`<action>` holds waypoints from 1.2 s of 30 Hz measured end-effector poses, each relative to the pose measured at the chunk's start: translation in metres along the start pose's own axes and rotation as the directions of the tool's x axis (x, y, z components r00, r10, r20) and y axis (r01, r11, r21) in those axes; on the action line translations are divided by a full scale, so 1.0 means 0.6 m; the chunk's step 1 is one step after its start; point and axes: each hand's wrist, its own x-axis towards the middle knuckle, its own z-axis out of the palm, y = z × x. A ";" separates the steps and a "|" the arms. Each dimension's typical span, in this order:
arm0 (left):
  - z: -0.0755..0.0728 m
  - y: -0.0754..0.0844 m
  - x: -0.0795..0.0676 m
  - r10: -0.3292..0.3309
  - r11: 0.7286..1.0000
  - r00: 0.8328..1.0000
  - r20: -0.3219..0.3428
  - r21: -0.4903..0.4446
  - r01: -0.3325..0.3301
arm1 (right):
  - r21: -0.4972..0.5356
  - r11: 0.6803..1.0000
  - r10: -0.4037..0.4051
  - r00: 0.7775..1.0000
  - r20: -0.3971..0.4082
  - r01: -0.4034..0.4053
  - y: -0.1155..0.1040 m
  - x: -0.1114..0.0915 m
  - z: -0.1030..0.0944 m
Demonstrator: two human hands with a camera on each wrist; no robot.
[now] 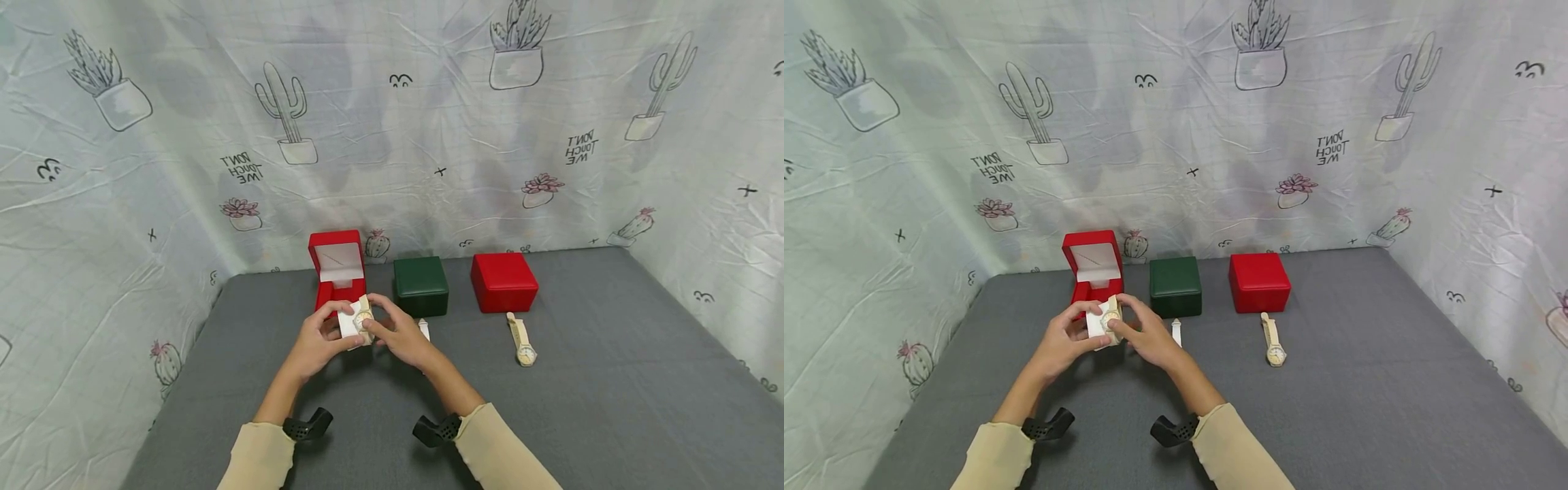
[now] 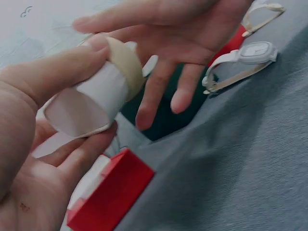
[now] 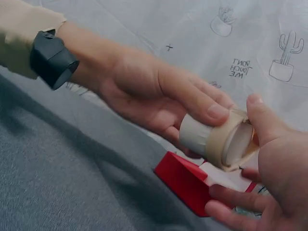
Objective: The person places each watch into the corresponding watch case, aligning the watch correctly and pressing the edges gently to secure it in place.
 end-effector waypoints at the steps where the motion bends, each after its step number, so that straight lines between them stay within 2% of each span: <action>1: -0.003 0.000 -0.001 -0.001 1.000 1.000 0.002 0.009 0.001 | -0.010 1.000 -0.021 1.000 0.005 0.021 0.000 0.000 0.001; 4: -0.008 0.001 -0.003 -0.031 0.999 1.000 0.004 0.038 0.031 | -0.008 0.996 -0.089 0.996 0.018 0.089 0.001 0.000 0.004; 8: -0.003 -0.003 0.001 -0.051 0.997 0.999 -0.006 0.053 0.051 | -0.011 0.997 -0.071 0.997 -0.001 0.071 0.004 -0.001 0.005; 11: 0.001 -0.008 0.002 -0.024 0.999 1.000 -0.002 0.040 0.024 | -0.014 1.000 -0.020 1.000 -0.013 0.020 0.009 -0.003 0.001; 19: 0.002 -0.014 -0.005 0.055 0.998 0.998 0.005 -0.010 -0.054 | -0.047 0.997 -0.062 0.998 -0.010 0.061 0.008 -0.002 -0.010; 26: 0.001 -0.026 -0.009 0.092 0.986 0.996 0.007 -0.143 -0.090 | -0.075 0.996 -0.058 0.998 -0.039 0.055 -0.002 -0.004 -0.003; 30: 0.001 -0.028 -0.008 0.087 0.982 0.996 0.007 -0.171 -0.084 | -0.016 0.999 -0.044 0.998 -0.032 0.044 -0.002 -0.003 0.001; 33: 0.001 -0.024 -0.007 0.068 0.985 0.998 0.018 -0.158 -0.064 | 0.028 0.999 -0.025 0.999 -0.026 0.026 -0.002 -0.003 0.002; 36: -0.001 -0.021 -0.006 0.038 0.991 0.999 0.015 -0.130 -0.036 | 0.015 0.999 -0.029 0.998 -0.062 0.030 -0.003 -0.003 0.004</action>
